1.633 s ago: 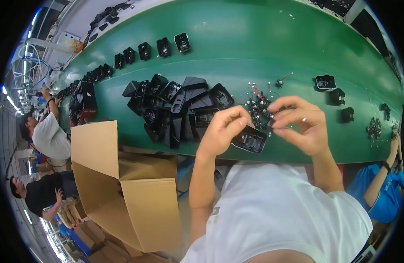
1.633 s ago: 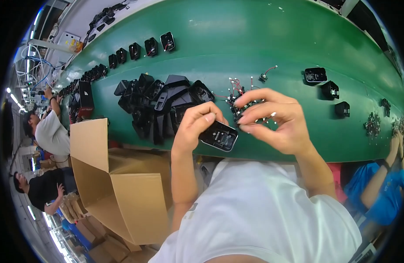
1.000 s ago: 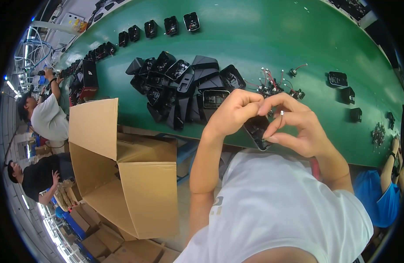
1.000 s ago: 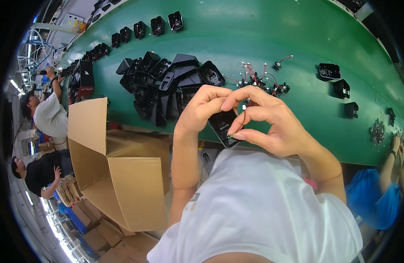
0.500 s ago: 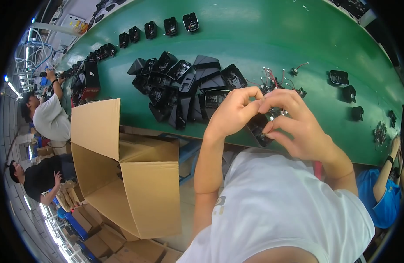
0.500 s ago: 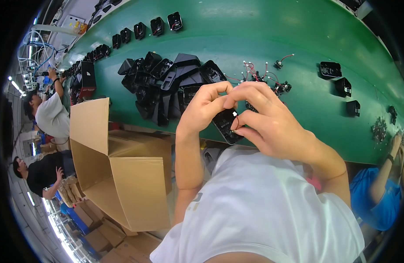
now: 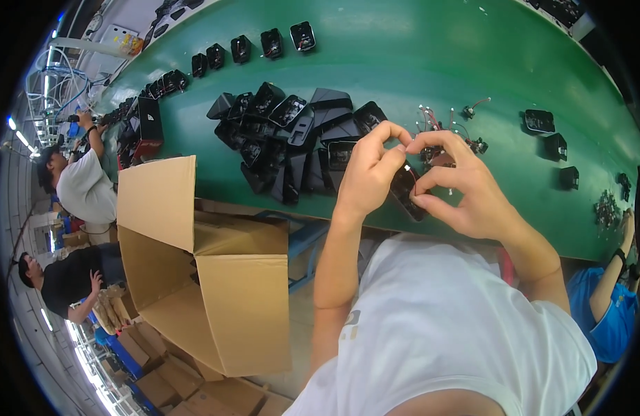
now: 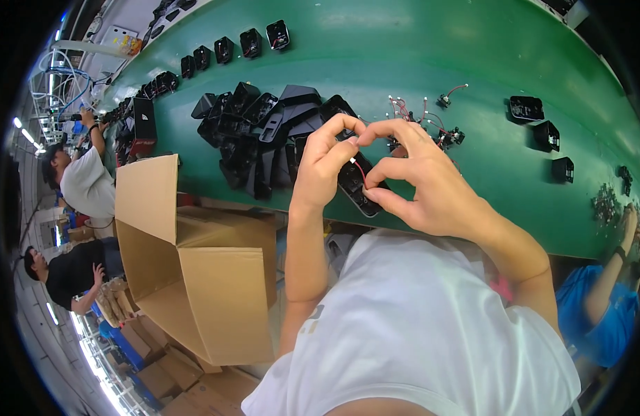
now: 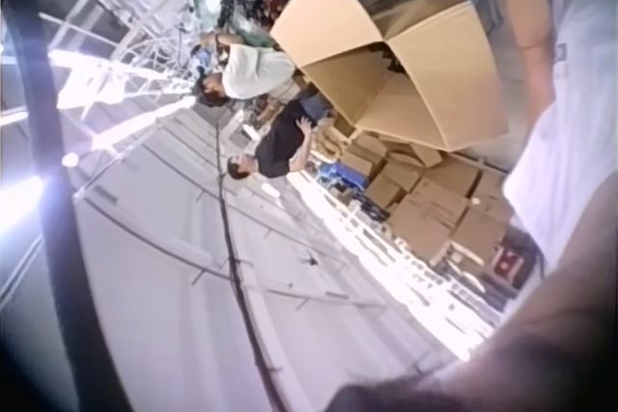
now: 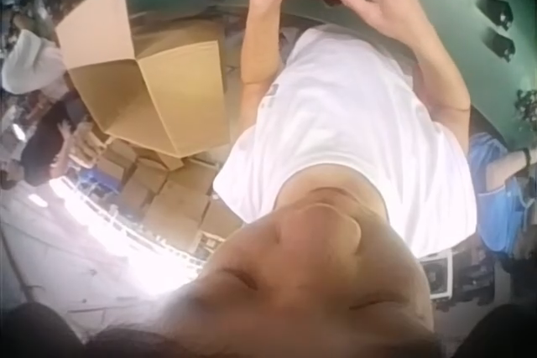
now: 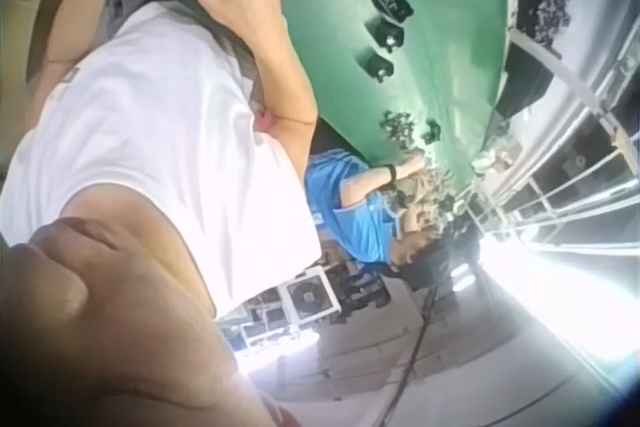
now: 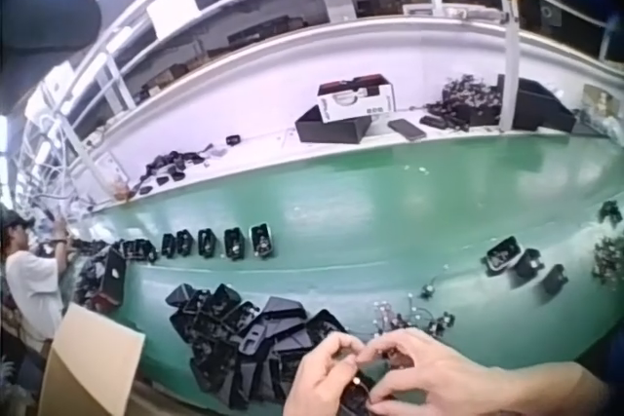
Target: The person assembles small electronic components into plastic housings by hand, taking components and wiring from a cardboard box and inserting them into the housings, then securing them with screws.
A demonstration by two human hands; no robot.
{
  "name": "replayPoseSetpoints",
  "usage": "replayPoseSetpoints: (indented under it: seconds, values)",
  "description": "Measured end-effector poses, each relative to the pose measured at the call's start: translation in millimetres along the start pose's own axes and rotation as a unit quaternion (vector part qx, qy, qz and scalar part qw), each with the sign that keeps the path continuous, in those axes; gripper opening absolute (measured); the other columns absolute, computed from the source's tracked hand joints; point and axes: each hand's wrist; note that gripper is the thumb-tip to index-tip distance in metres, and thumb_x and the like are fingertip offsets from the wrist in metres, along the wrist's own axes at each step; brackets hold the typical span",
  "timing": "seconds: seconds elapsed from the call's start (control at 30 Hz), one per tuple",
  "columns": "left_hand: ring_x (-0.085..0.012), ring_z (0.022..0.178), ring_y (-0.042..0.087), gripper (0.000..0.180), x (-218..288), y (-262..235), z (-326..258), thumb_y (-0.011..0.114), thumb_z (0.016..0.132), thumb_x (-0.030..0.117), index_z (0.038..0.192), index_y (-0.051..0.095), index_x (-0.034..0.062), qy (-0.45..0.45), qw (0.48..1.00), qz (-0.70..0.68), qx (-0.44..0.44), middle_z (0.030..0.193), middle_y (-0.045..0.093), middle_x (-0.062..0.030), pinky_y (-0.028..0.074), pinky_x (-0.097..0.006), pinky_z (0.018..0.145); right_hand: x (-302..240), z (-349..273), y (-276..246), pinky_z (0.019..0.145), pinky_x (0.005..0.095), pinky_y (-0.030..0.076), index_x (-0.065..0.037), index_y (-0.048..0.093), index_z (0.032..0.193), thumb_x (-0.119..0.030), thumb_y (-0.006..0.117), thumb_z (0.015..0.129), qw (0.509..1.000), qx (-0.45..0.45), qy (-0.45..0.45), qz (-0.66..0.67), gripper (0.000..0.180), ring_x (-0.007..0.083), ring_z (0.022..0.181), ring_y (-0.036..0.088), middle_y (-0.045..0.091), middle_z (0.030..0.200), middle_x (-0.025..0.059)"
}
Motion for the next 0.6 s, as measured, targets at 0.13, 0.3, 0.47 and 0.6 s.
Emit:
replayPoseSetpoints:
  seconds: [0.13,0.3,0.47,0.6]
  values:
    - [-0.0010,0.052,0.034,0.014,-5,-2,-3,0.051,0.089,0.007,0.100,0.058,0.0016,-0.017,0.996,-0.077,-0.035,0.059,0.043,0.0060,0.023,-0.025,0.048,-8,0,-11,0.084,0.0364,0.047,-0.006,0.073,0.083,-0.002,0.077,0.072,0.999,-0.037,0.023,0.025,0.013,0.0244,0.105,0.056,0.055,0.127,0.0103]
    - [-0.0031,0.051,0.035,0.015,-4,5,-6,0.051,0.089,0.006,0.103,0.057,0.0022,0.006,0.998,-0.059,-0.036,0.058,0.042,0.0070,0.026,-0.025,0.049,-9,1,-19,0.092,0.0415,0.047,-0.004,0.071,0.082,-0.001,0.080,0.069,0.998,-0.059,-0.006,-0.028,0.016,0.0293,0.116,0.054,0.055,0.126,0.0123]
    - [-0.0058,0.057,0.041,0.020,4,3,-10,0.051,0.087,0.007,0.105,0.058,0.0013,0.002,0.999,-0.023,-0.042,0.065,0.048,0.0038,0.031,-0.027,0.052,-16,5,-16,0.101,0.0487,0.043,-0.002,0.064,0.078,-0.001,0.081,0.068,0.990,-0.054,-0.114,-0.056,0.019,0.0378,0.124,0.049,0.054,0.125,0.0148]
    - [-0.0054,0.064,0.043,0.021,0,12,-7,0.050,0.085,0.006,0.102,0.060,0.0009,0.019,1.000,0.004,-0.012,0.072,0.052,0.0018,0.034,-0.026,0.056,-10,4,-2,0.100,0.0475,0.044,-0.003,0.064,0.078,0.000,0.078,0.073,0.995,-0.058,-0.077,-0.029,0.015,0.0363,0.126,0.048,0.053,0.130,0.0147]
Point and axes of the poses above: each hand's wrist, its own z-axis towards the middle knuckle, its own y-axis out of the palm, x = y × z
